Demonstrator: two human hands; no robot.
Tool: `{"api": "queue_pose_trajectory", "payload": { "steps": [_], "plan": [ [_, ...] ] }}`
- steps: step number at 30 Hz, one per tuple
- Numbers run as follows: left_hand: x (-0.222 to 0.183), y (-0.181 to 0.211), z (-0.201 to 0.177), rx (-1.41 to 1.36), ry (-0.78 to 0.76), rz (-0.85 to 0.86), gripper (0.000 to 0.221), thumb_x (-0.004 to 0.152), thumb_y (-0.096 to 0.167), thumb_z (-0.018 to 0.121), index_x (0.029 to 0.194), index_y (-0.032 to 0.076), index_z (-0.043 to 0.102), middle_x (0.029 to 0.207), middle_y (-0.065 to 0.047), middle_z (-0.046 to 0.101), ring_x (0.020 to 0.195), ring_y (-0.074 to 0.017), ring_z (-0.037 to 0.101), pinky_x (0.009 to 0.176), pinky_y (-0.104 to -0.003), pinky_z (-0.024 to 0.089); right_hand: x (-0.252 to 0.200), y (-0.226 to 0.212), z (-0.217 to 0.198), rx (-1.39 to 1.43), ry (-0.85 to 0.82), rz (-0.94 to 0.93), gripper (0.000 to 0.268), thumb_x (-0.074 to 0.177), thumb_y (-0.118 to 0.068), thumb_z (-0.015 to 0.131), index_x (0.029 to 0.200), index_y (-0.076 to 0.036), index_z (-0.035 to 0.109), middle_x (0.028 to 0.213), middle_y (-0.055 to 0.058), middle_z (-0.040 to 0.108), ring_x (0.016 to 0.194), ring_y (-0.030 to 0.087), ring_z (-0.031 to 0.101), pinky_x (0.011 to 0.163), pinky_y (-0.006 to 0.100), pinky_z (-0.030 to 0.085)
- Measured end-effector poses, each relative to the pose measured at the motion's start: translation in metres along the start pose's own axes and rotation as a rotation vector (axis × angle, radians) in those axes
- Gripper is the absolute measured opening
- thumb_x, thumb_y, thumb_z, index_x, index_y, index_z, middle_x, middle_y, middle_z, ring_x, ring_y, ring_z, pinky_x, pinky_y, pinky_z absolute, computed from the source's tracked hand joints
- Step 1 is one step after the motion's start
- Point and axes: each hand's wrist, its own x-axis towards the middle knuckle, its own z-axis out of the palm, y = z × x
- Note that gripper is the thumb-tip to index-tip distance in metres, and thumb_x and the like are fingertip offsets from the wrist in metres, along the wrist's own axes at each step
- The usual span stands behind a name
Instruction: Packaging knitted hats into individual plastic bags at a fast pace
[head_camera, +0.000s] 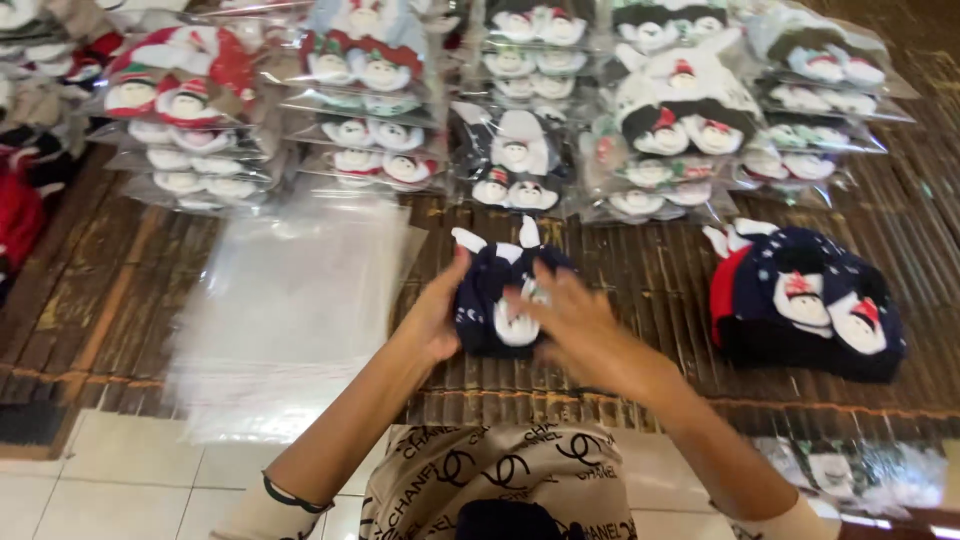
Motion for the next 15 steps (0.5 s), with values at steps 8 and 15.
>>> {"api": "queue_pose_trajectory", "payload": {
  "steps": [8,15],
  "plan": [
    [-0.006,-0.011,-0.02,0.386,0.079,0.187,0.088,0.071,0.009,0.092,0.148,0.009,0.049,0.111,-0.015,0.062,0.094,-0.028,0.067,0.072,-0.042,0.063,0.009,0.102,0.045,0.107,0.462,0.254,0.035,0.103,-0.038,0.056,0.118,-0.01,0.071,0.107,0.011,0.067,0.099,0.033,0.069,0.089,0.042,0.052],
    [-0.054,0.005,0.02,0.829,-0.09,0.639,0.078,0.089,-0.009,0.062,0.158,0.019,0.041,0.156,-0.019,0.046,0.143,-0.0335,0.04,0.112,-0.047,0.041,0.031,0.055,0.049,0.592,0.59,0.222,0.03,0.099,-0.02,0.067,0.123,-0.006,0.056,0.086,0.012,0.064,0.088,0.022,0.064,0.082,0.037,0.051]
  ]
}}
